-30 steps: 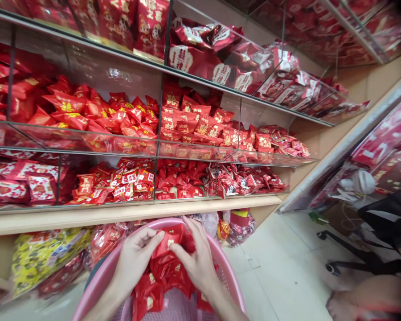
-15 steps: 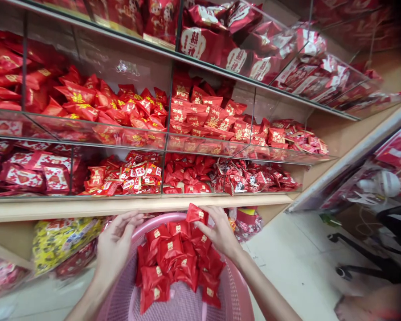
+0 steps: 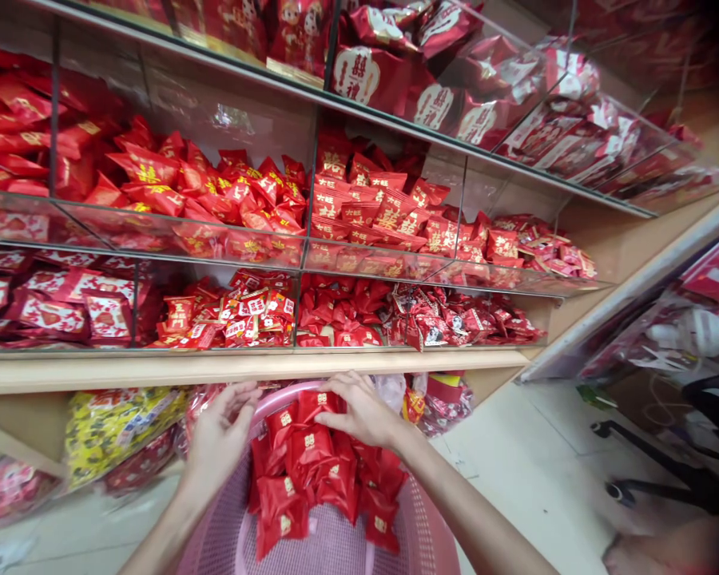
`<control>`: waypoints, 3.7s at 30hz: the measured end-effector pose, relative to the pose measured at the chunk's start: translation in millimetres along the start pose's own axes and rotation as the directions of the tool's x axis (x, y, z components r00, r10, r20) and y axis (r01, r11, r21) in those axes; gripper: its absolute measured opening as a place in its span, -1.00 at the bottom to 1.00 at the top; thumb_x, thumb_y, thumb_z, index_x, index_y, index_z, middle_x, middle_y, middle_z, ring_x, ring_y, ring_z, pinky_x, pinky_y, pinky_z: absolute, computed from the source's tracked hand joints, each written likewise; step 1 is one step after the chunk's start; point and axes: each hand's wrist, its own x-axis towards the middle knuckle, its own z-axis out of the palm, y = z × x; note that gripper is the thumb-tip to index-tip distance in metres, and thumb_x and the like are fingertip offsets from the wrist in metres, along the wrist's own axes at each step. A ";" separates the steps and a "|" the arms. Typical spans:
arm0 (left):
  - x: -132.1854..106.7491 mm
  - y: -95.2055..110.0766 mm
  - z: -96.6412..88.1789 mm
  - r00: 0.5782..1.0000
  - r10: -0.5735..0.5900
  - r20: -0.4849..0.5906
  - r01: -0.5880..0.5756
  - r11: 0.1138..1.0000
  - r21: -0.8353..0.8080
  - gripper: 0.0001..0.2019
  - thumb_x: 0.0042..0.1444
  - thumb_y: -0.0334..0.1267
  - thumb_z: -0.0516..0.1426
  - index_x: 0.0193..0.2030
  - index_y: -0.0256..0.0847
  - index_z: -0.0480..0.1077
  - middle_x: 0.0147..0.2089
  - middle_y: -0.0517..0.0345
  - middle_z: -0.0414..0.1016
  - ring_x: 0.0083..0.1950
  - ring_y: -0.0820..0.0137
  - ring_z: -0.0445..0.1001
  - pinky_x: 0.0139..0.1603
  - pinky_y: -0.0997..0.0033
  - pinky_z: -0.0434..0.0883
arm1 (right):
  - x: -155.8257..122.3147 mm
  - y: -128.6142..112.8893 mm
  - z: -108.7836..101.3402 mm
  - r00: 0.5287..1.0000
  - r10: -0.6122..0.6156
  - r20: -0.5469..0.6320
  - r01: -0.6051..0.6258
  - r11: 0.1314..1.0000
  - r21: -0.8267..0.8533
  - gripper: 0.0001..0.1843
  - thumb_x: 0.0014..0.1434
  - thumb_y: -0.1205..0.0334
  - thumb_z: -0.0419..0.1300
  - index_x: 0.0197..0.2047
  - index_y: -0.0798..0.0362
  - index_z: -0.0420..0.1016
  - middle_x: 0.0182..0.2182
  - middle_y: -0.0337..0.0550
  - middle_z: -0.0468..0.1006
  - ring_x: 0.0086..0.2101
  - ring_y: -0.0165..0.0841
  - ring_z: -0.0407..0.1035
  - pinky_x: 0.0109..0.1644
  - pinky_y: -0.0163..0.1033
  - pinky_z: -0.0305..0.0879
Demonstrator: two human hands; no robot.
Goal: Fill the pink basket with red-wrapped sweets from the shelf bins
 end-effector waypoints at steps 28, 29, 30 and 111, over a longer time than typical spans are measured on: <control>1.4 -16.6 -0.8 0.999 0.026 0.044 -0.024 0.999 -0.030 -0.74 -0.08 -0.15 0.12 -0.25 -0.24 0.39 -0.24 -0.05 0.56 -0.18 0.21 0.52 -0.05 0.13 0.39 | 116.0 82.5 -38.4 0.986 0.154 0.055 -0.138 0.964 -0.228 -0.62 -0.10 0.49 0.20 -0.17 0.05 0.53 -0.27 -0.19 0.58 -0.27 -0.34 0.43 -0.20 -0.37 0.26; 1.5 -17.2 -0.8 0.999 0.026 0.046 -0.025 0.999 -0.030 -0.73 -0.07 -0.15 0.12 -0.24 -0.24 0.38 -0.23 -0.05 0.56 -0.17 0.20 0.51 -0.05 0.13 0.39 | 119.9 83.0 -35.1 0.983 0.160 0.086 -0.136 0.962 -0.236 -0.60 -0.12 0.50 0.20 -0.16 0.04 0.53 -0.27 -0.21 0.59 -0.26 -0.34 0.43 -0.20 -0.38 0.26; 1.7 -17.7 -0.8 0.998 0.029 0.050 -0.028 0.999 -0.025 -0.73 -0.06 -0.15 0.11 -0.24 -0.24 0.38 -0.22 -0.06 0.55 -0.16 0.20 0.51 -0.04 0.13 0.39 | 123.0 83.2 -32.4 0.979 0.166 0.116 -0.134 0.960 -0.244 -0.58 -0.14 0.50 0.21 -0.15 0.02 0.53 -0.27 -0.22 0.59 -0.26 -0.34 0.44 -0.20 -0.39 0.27; -23.4 23.1 25.5 0.895 0.026 0.446 0.042 0.989 -0.143 -0.84 0.08 -0.18 0.12 -0.39 -0.20 0.43 -0.46 0.20 0.55 -0.40 0.41 0.49 -0.33 0.47 0.39 | -7.2 -39.8 22.5 0.768 0.613 -0.183 0.050 0.227 0.973 -0.77 0.06 0.10 0.22 -0.44 0.11 0.48 -0.51 -0.25 0.47 -0.47 -0.45 0.27 -0.30 -0.30 0.23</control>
